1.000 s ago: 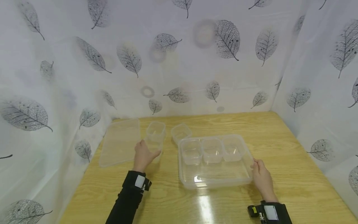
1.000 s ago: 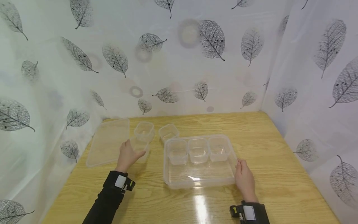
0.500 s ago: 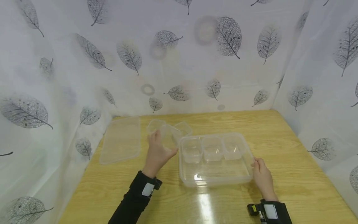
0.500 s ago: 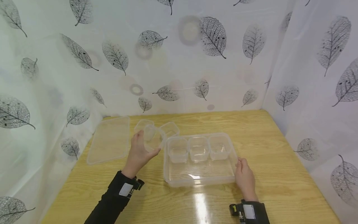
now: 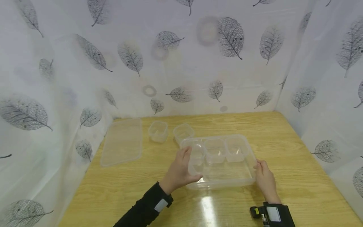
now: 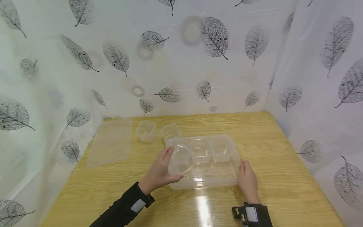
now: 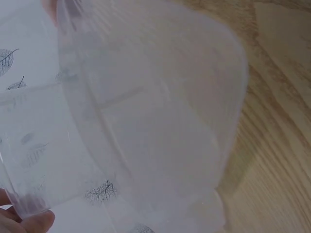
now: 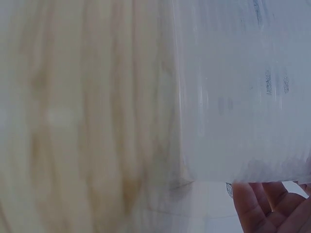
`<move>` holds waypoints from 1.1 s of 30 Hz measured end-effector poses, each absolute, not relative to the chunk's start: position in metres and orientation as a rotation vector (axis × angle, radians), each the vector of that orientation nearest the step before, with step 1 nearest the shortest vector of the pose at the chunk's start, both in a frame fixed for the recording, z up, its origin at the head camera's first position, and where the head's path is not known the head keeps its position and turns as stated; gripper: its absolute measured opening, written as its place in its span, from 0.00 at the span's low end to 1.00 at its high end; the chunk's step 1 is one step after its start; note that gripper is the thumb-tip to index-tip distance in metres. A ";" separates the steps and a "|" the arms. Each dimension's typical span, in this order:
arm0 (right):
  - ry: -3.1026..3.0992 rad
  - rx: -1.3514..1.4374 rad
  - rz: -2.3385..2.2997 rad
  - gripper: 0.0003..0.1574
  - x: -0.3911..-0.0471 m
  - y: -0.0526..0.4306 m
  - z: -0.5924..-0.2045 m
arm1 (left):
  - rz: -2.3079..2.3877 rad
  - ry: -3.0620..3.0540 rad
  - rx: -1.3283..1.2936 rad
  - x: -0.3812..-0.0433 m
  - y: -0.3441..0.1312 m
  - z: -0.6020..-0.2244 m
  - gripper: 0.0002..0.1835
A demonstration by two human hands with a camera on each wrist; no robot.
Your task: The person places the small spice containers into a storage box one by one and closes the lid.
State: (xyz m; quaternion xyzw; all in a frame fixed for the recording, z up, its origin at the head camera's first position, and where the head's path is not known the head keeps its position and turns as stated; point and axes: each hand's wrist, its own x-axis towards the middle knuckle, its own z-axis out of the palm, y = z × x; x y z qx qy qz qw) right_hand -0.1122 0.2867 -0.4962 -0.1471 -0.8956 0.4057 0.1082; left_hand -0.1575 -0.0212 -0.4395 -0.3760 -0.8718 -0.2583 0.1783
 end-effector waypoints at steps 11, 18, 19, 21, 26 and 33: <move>-2.630 -0.395 1.183 0.23 -0.112 0.287 -0.493 | -0.615 -2.614 -1.125 -0.151 -0.014 -0.457 0.54; -2.618 -0.392 1.164 0.23 -0.112 0.286 -0.496 | -0.652 -2.638 -1.192 -0.158 -0.016 -0.463 0.52; -2.613 -0.393 1.165 0.22 -0.112 0.286 -0.496 | -0.658 -2.651 -1.208 -0.159 -0.017 -0.464 0.51; -2.606 -0.387 1.159 0.23 -0.112 0.286 -0.498 | -0.679 -2.678 -1.243 -0.163 -0.018 -0.465 0.50; -2.620 -0.357 1.168 0.23 -0.112 0.286 -0.500 | -0.683 -2.774 -1.281 -0.168 -0.023 -0.470 0.47; -2.632 -0.386 1.166 0.23 -0.112 0.285 -0.498 | -0.602 -2.772 -1.357 -0.174 -0.025 -0.474 0.41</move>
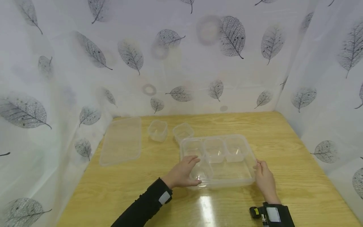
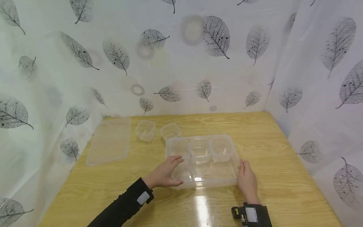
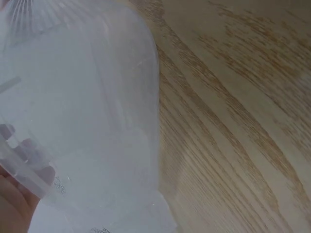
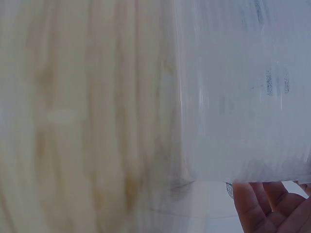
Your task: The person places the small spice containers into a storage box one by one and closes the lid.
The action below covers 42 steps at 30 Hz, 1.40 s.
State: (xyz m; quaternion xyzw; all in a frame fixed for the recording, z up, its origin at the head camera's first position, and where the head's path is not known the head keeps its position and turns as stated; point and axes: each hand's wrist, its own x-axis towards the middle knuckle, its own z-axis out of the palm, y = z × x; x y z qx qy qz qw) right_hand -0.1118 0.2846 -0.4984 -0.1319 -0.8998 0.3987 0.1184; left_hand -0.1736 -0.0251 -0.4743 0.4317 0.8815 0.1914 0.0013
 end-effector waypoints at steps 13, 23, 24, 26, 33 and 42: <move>-2.617 -0.392 1.169 0.22 -0.112 0.283 -0.499 | 0.427 2.741 1.387 -0.176 -0.025 -0.472 0.40; -2.586 -0.359 1.029 0.26 -0.133 0.314 -0.567 | 0.322 2.739 1.435 -0.177 -0.024 -0.473 0.38; -2.587 -0.364 1.052 0.26 -0.132 0.313 -0.563 | 0.315 2.738 1.442 -0.177 -0.023 -0.474 0.38; -2.593 -0.363 1.095 0.25 -0.127 0.305 -0.546 | 0.310 2.735 1.455 -0.177 -0.023 -0.475 0.38; -2.580 -0.375 1.140 0.24 -0.115 0.287 -0.508 | 0.334 2.731 1.459 -0.177 -0.024 -0.475 0.37; -2.628 -0.405 1.169 0.23 -0.114 0.287 -0.502 | 0.327 2.893 1.282 -0.164 -0.024 -0.468 0.43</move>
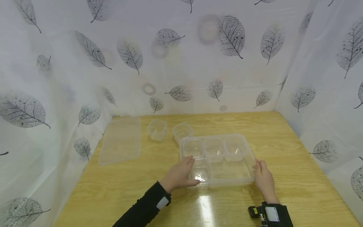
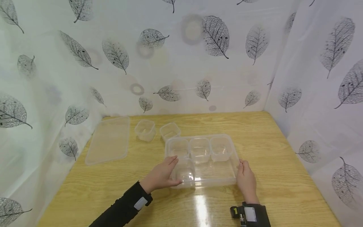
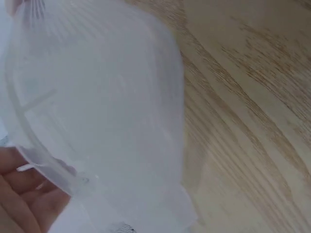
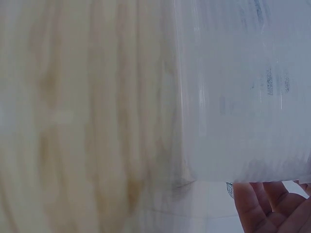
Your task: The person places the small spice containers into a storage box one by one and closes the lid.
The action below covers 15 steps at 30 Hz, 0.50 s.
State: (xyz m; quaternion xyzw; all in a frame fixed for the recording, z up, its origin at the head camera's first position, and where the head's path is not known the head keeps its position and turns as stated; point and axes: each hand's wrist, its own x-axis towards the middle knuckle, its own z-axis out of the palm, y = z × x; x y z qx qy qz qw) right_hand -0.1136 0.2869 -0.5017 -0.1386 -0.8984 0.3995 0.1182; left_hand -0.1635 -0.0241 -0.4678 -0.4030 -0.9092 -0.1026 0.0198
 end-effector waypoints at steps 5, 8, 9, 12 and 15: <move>-2.621 -0.402 1.168 0.23 -0.113 0.287 -0.499 | -0.339 -2.768 -1.064 -0.155 -0.024 -0.459 0.21; -2.619 -0.399 1.171 0.23 -0.113 0.287 -0.499 | -0.400 -2.799 -1.008 -0.152 -0.024 -0.454 0.19; -2.620 -0.399 1.171 0.22 -0.113 0.287 -0.498 | -0.413 -2.822 -1.001 -0.151 -0.023 -0.452 0.21; -2.624 -0.404 1.170 0.22 -0.113 0.285 -0.498 | -0.406 -2.892 -1.008 -0.151 -0.022 -0.448 0.22; -2.623 -0.412 1.169 0.22 -0.113 0.285 -0.499 | -0.349 -2.922 -1.045 -0.152 -0.020 -0.445 0.19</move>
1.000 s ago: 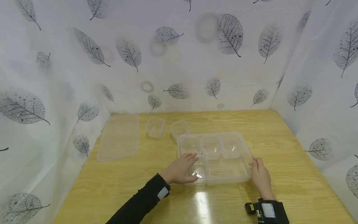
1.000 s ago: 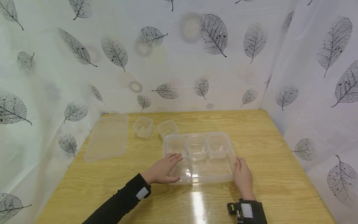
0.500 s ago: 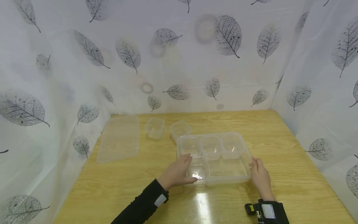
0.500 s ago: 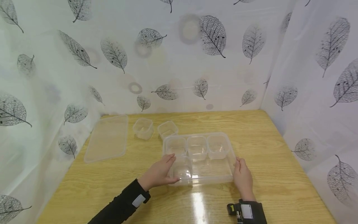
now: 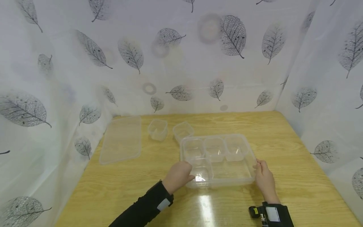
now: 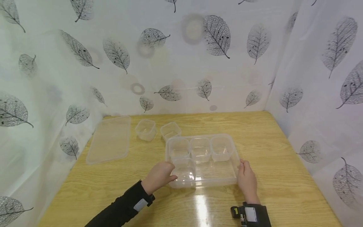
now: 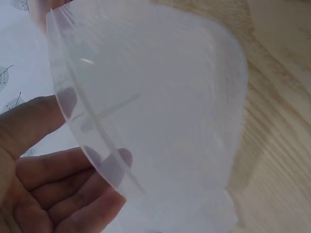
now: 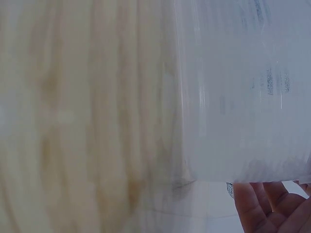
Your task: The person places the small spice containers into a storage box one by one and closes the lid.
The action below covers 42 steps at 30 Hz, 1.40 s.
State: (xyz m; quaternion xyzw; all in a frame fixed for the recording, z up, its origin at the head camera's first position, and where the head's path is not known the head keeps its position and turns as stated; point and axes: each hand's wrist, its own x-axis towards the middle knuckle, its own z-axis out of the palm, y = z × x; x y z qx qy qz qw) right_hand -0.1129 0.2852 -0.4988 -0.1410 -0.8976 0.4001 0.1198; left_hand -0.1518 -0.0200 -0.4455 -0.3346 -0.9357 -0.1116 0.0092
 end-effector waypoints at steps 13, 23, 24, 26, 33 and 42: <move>-2.619 -0.429 1.192 0.24 -0.112 0.288 -0.504 | -0.248 -2.972 -1.241 -0.163 -0.001 -0.437 0.21; -2.606 -0.413 1.177 0.24 -0.112 0.289 -0.504 | -0.101 -2.854 -1.445 -0.171 0.024 -0.440 0.16; -2.603 -0.413 1.176 0.24 -0.112 0.289 -0.504 | -0.090 -2.847 -1.463 -0.172 0.027 -0.440 0.15; -2.607 -0.416 1.176 0.24 -0.112 0.289 -0.504 | -0.041 -2.852 -1.499 -0.174 0.034 -0.438 0.15; -2.603 -0.428 1.197 0.23 -0.113 0.286 -0.502 | 0.086 -2.838 -1.541 -0.177 0.052 -0.437 0.15; -2.553 -0.417 1.183 0.22 -0.114 0.285 -0.505 | 0.077 -2.747 -1.603 -0.178 0.064 -0.437 0.15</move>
